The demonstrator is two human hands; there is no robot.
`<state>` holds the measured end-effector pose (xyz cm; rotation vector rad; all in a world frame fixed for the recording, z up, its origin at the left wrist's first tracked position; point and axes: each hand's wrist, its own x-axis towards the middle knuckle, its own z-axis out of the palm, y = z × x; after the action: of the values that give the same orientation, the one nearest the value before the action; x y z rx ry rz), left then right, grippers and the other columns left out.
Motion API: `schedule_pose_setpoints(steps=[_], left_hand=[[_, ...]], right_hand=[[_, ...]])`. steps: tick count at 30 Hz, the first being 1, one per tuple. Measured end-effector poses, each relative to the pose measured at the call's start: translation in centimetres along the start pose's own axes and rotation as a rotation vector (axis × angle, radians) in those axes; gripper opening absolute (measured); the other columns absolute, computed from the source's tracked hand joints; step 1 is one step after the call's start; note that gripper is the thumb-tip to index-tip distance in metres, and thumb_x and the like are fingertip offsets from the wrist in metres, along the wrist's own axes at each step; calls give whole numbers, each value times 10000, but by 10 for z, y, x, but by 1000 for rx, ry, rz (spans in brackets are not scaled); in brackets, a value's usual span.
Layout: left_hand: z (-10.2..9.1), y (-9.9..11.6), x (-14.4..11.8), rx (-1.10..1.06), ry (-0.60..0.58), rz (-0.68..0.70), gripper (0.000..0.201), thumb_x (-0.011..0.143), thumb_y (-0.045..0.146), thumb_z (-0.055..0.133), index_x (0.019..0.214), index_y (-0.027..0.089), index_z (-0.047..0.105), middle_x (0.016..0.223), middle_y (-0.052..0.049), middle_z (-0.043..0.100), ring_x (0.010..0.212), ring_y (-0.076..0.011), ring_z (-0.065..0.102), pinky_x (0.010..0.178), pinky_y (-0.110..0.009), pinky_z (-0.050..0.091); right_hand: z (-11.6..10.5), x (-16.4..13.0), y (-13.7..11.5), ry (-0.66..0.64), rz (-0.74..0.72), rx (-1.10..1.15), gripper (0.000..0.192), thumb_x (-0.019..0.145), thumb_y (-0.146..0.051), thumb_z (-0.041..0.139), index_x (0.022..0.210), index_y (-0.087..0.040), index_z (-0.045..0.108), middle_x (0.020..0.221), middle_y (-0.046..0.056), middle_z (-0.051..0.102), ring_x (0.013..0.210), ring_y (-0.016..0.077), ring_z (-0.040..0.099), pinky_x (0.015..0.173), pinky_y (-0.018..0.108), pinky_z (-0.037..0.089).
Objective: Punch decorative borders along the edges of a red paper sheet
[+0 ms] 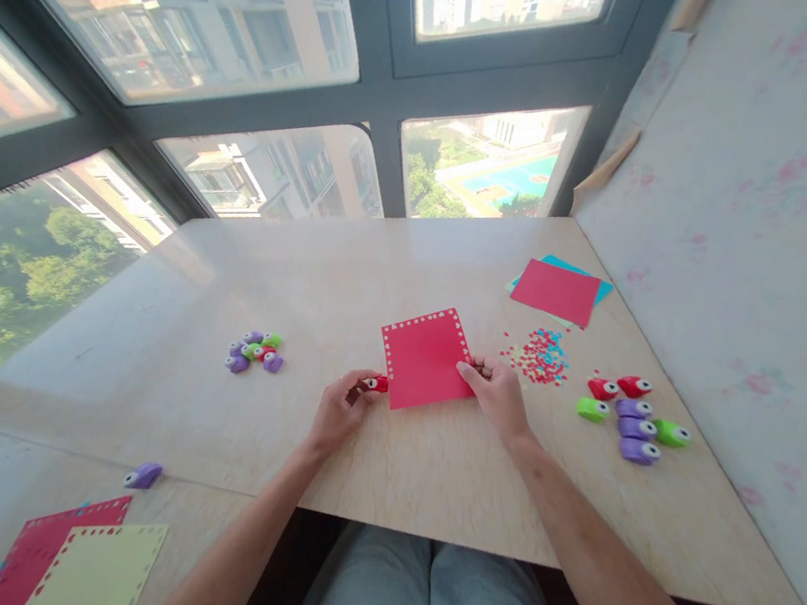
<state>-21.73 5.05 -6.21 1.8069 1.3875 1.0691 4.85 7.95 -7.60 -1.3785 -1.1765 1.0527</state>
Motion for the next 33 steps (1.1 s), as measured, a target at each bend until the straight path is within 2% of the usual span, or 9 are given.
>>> schedule_pose_setpoints(steps=[15, 33], left_hand=[[0, 0, 1, 26, 6, 14, 220, 850, 265, 598, 1036, 182, 681, 832, -50, 690, 666, -130, 584, 629, -244, 455], [0, 1, 0, 5, 35, 18, 206, 840, 254, 613, 1016, 186, 697, 792, -31, 689, 615, -114, 567, 595, -224, 451]], right_hand=[[2, 0, -5, -47, -4, 30, 445, 721, -518, 714, 958, -141, 716, 881, 95, 743, 827, 259, 682, 786, 389, 538], [3, 0, -5, -17, -17, 7, 394, 735, -483, 709, 924, -138, 708, 872, 99, 745, 783, 241, 679, 723, 339, 520]])
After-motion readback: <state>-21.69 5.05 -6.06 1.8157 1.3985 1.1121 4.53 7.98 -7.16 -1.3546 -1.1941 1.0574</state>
